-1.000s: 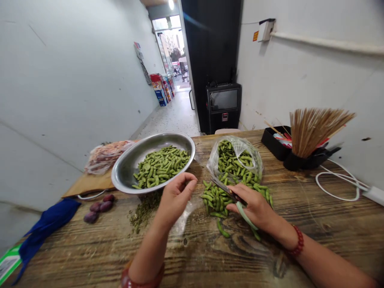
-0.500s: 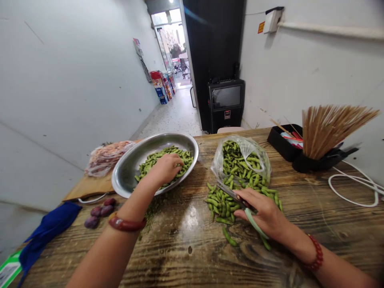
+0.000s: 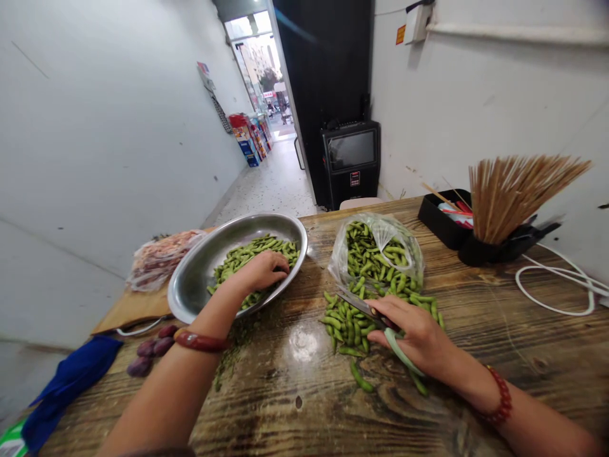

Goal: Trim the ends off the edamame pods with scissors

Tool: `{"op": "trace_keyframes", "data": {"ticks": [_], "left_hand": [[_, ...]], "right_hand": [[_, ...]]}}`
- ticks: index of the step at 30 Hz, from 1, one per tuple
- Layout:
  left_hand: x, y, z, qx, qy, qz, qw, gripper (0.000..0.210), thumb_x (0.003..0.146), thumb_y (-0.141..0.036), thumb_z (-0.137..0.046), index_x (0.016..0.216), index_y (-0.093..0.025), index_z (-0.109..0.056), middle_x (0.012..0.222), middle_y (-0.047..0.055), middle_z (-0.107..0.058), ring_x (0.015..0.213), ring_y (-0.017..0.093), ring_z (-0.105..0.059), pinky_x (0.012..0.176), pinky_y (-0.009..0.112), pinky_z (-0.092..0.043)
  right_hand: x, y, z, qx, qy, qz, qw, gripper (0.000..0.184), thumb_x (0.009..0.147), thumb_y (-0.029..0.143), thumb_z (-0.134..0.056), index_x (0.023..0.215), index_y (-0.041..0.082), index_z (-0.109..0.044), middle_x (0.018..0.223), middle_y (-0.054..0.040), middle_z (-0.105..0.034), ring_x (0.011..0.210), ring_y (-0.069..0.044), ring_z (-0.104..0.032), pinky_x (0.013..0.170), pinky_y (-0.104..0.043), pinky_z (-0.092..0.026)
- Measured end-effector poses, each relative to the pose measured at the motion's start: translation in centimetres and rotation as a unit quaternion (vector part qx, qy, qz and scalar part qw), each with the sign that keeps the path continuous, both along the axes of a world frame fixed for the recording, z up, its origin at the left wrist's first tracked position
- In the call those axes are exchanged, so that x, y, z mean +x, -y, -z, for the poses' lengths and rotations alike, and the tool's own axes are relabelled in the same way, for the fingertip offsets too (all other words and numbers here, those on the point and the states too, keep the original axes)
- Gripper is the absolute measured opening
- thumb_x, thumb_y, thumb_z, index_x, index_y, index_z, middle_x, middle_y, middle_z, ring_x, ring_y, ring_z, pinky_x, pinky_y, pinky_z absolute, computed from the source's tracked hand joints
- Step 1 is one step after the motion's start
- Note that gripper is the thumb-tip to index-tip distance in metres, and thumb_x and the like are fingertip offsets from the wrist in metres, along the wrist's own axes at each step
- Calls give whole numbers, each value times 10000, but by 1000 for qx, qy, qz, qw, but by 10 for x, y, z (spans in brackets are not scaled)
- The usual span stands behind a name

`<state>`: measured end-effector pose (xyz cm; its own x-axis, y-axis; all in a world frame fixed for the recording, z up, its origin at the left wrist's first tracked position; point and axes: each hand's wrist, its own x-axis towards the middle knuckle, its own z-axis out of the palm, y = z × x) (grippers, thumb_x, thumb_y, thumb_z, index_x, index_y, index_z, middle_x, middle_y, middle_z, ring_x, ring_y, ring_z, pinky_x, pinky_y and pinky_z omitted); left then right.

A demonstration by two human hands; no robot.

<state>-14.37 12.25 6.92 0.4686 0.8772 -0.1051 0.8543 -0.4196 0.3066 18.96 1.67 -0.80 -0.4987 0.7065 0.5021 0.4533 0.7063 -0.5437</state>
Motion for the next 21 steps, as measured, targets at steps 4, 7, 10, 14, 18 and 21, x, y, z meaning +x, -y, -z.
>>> {"op": "trace_keyframes", "data": {"ticks": [4,7,10,14,18,21], "left_hand": [[-2,-9,-2,67,19,-121,990,247,782,-248,-511,864,-190,-736,915,73,-722,837,226,-628,791,322,-438],[1,-20,4,127,-35,-139,981,236,761,-255,-548,885,-188,-738,987,100,-707,940,262,-602,860,357,-422],[11,-28,13,125,-76,-138,980,176,720,-274,-605,819,-213,-738,968,98,-705,976,285,-581,894,379,-407],[28,-33,25,117,-80,-155,978,127,697,-187,-579,670,-173,-702,853,132,-696,869,279,-605,821,366,-428],[30,-36,22,127,-54,-183,973,161,701,-139,-521,635,-167,-665,767,114,-687,778,241,-611,739,325,-436],[16,-31,9,138,-17,-206,969,179,743,-201,-489,693,-161,-656,721,78,-681,709,205,-603,683,295,-443]], "right_hand": [[0,0,0,-2,2,1,1000,425,857,251,-615,1264,198,-502,1020,-99,-642,871,-200,-647,741,-311,-540],[0,1,0,-4,5,1,1000,427,853,248,-624,1260,196,-506,1010,-99,-644,866,-202,-646,732,-311,-538],[0,1,-1,-3,7,4,1000,419,856,246,-618,1257,195,-509,1008,-100,-643,869,-203,-642,734,-312,-536],[1,1,-3,-5,9,1,1000,433,858,254,-615,1271,193,-501,1010,-98,-638,865,-200,-639,729,-312,-535],[1,-1,-4,0,-7,-2,1000,434,856,254,-619,1271,199,-506,1003,-95,-642,867,-196,-643,735,-303,-541],[1,-1,-4,0,-11,-6,1000,444,852,256,-626,1275,198,-504,1002,-92,-641,871,-196,-640,740,-304,-541]]}}
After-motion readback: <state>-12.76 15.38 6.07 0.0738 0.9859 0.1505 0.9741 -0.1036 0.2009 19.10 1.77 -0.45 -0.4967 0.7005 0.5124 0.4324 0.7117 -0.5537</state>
